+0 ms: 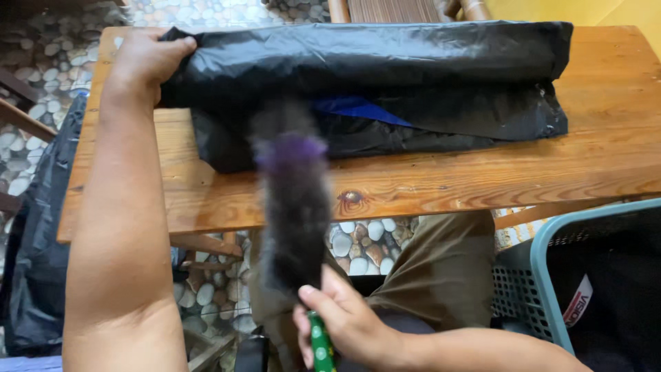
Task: The person cleans a black plastic sheet on a wooden table using a brush, then folds it and places it into a basket. They repeat this process with another black plastic sheet, brushing and folding it before rolling it up on the table.
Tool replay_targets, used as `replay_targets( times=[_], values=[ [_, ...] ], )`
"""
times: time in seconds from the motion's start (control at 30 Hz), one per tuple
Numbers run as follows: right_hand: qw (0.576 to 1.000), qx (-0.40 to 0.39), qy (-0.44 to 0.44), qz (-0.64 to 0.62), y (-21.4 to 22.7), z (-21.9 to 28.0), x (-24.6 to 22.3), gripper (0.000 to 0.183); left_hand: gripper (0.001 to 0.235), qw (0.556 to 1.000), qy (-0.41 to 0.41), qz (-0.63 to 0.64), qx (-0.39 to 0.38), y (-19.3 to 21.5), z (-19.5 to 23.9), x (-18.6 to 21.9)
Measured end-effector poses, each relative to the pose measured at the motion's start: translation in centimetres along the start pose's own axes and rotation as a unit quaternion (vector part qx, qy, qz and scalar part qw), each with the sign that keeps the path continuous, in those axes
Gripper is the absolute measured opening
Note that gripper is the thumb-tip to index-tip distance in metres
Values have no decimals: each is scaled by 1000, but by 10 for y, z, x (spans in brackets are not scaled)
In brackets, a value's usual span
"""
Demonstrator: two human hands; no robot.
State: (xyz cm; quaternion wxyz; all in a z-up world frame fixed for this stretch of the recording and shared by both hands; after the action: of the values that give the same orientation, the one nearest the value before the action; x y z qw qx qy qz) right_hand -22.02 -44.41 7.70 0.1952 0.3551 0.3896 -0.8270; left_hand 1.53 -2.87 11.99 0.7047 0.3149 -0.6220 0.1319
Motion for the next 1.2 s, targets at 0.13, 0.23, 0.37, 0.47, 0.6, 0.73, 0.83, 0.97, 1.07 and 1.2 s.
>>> replay_targets(
  times=[0.13,0.23,0.37,0.47,0.6,0.73,0.83,0.97,1.07,1.2],
  values=[
    [998,-27,9,49,-10,-8,-10,15,18,1000,-12,-17,3,9,5,19],
    [997,58,-22,41,27,5,-19,14,14,1000,-19,9,0,10,5,20],
    [980,189,-17,58,98,60,-61,30,12,1000,-20,13,-11,12,8,14],
    [934,345,-57,68,172,119,-75,14,11,997,-61,-5,-38,9,15,18],
    [889,450,37,75,222,188,-81,43,11,999,-14,22,-41,8,9,0],
    [802,544,200,148,239,203,-84,30,17,999,25,-23,-24,4,-6,-21],
    [758,546,98,343,227,168,-92,24,15,999,27,-25,-30,-2,-9,-31],
    [738,472,-70,477,148,108,-122,27,26,993,90,-73,-30,-2,4,-30],
    [721,264,1,640,117,64,-128,75,27,987,123,-93,-42,-6,5,-34],
    [795,311,-14,521,148,65,-148,70,28,983,145,-110,-36,-8,5,-39]
  ],
)
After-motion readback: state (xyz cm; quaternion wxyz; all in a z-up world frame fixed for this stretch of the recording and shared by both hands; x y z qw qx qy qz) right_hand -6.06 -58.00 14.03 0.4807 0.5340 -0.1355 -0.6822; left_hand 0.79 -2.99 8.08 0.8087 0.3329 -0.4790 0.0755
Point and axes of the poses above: each hand's wrist, its own z-axis away from the middle knuckle, its own y-axis out of the back of the hand, x = y × z, the point moved 5 cm from there along -z, towards the middle knuckle, and after that the axes turned 8 degrees about z, right-handed, at the moved point
